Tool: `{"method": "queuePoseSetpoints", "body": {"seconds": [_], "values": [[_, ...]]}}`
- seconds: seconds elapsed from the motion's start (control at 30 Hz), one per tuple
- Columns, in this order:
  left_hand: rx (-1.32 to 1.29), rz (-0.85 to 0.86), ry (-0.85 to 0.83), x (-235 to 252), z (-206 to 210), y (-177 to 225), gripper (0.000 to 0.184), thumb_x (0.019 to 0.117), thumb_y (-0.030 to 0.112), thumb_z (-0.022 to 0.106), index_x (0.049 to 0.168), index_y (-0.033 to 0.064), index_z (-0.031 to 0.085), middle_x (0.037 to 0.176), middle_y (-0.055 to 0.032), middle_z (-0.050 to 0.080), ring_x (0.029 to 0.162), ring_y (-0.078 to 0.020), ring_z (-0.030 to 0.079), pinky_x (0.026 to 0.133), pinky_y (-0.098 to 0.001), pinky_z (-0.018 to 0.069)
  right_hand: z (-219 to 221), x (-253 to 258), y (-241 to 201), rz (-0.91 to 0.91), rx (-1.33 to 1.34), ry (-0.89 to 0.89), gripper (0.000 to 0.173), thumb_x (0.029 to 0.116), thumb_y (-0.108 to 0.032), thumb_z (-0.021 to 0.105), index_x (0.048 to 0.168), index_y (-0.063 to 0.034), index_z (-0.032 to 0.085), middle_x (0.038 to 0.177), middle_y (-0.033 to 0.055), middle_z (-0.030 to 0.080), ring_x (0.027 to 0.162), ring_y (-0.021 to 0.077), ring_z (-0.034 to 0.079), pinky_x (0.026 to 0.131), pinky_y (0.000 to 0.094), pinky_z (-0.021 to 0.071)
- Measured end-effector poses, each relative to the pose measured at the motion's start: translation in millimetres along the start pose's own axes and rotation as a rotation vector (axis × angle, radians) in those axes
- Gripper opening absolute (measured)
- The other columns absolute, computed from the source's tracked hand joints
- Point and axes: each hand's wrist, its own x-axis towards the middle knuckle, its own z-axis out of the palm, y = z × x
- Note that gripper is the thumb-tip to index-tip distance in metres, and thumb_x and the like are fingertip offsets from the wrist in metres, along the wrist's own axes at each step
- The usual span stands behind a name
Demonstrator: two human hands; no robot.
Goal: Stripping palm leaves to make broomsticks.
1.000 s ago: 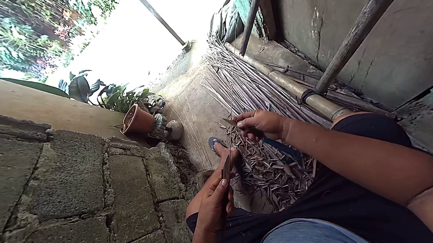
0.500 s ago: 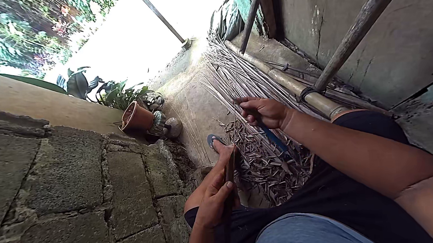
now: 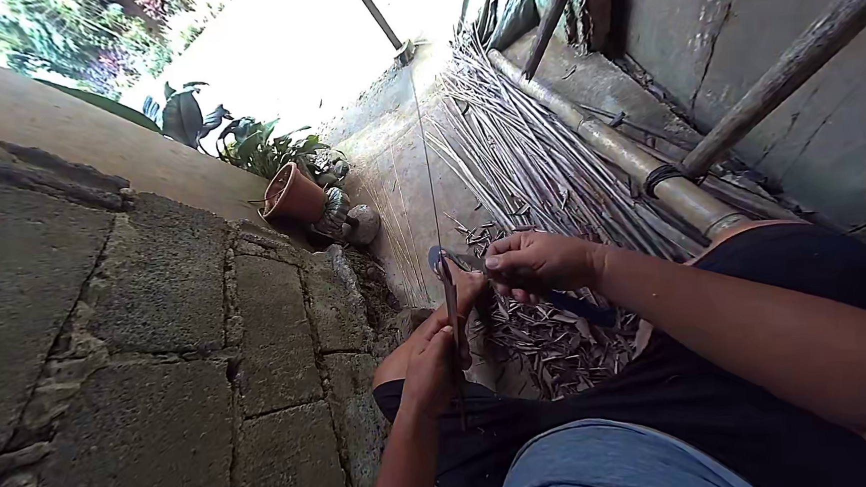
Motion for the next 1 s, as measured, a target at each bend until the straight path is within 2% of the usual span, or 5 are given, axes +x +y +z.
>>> {"method": "queuePoseSetpoints", "body": {"seconds": [0.13, 0.37, 0.67, 0.8, 1.0], "values": [[-0.015, 0.011, -0.142, -1.4, 11.0, 3.1, 0.028, 0.1115, 0.021, 0.033, 0.124, 0.0050, 0.052, 0.089, -0.0100, 0.064, 0.060, -0.0135, 0.062, 0.052, -0.0259, 0.0551, 11.8, 0.2, 10.2, 0.023, -0.094, -0.225, 0.025, 0.1089, -0.028, 0.047, 0.104, -0.0069, 0.060, 0.074, 0.0047, 0.064, 0.054, 0.0104, 0.061, 0.049, 0.0238, 0.0523], [-0.078, 0.108, -0.215, -2.0, 25.1, 7.9, 0.028, 0.1063, 0.029, 0.055, 0.099, 0.0037, 0.065, 0.070, -0.0042, 0.061, 0.052, -0.0071, 0.055, 0.050, -0.0217, 0.0496, 16.3, -1.3, 9.5, -0.023, -0.175, -0.344, 0.030, 0.1066, -0.032, 0.051, 0.096, -0.0076, 0.064, 0.066, 0.0009, 0.061, 0.050, 0.0079, 0.058, 0.046, 0.0226, 0.0503], [-0.244, -0.026, -0.251, -8.0, 30.4, 14.6, 0.021, 0.1046, 0.025, 0.059, 0.096, 0.0065, 0.065, 0.071, -0.0014, 0.058, 0.048, -0.0038, 0.050, 0.045, -0.0171, 0.0441, 3.8, 2.2, 9.6, -0.212, -0.298, -0.321, 0.028, 0.1062, -0.027, 0.054, 0.096, -0.0045, 0.068, 0.068, 0.0012, 0.065, 0.050, 0.0068, 0.059, 0.045, 0.0216, 0.0492], [-0.195, -0.031, -0.238, -11.7, 27.6, 16.2, 0.022, 0.1058, 0.024, 0.056, 0.095, 0.0064, 0.062, 0.068, -0.0011, 0.056, 0.047, -0.0041, 0.049, 0.043, -0.0172, 0.0429, -10.1, 3.1, 8.0, -0.207, -0.267, -0.205, 0.028, 0.1069, -0.027, 0.052, 0.092, -0.0072, 0.065, 0.065, -0.0007, 0.061, 0.050, 0.0057, 0.055, 0.046, 0.0203, 0.0458], [-0.118, -0.017, -0.259, -13.2, 25.4, 11.6, 0.020, 0.1037, 0.024, 0.061, 0.095, 0.0054, 0.064, 0.070, -0.0026, 0.057, 0.048, -0.0045, 0.049, 0.044, -0.0177, 0.0425, -3.3, -0.2, 2.5, -0.171, -0.285, -0.271, 0.029, 0.1068, -0.027, 0.052, 0.089, -0.0072, 0.064, 0.064, -0.0005, 0.061, 0.048, 0.0061, 0.056, 0.044, 0.0207, 0.0461]]}}
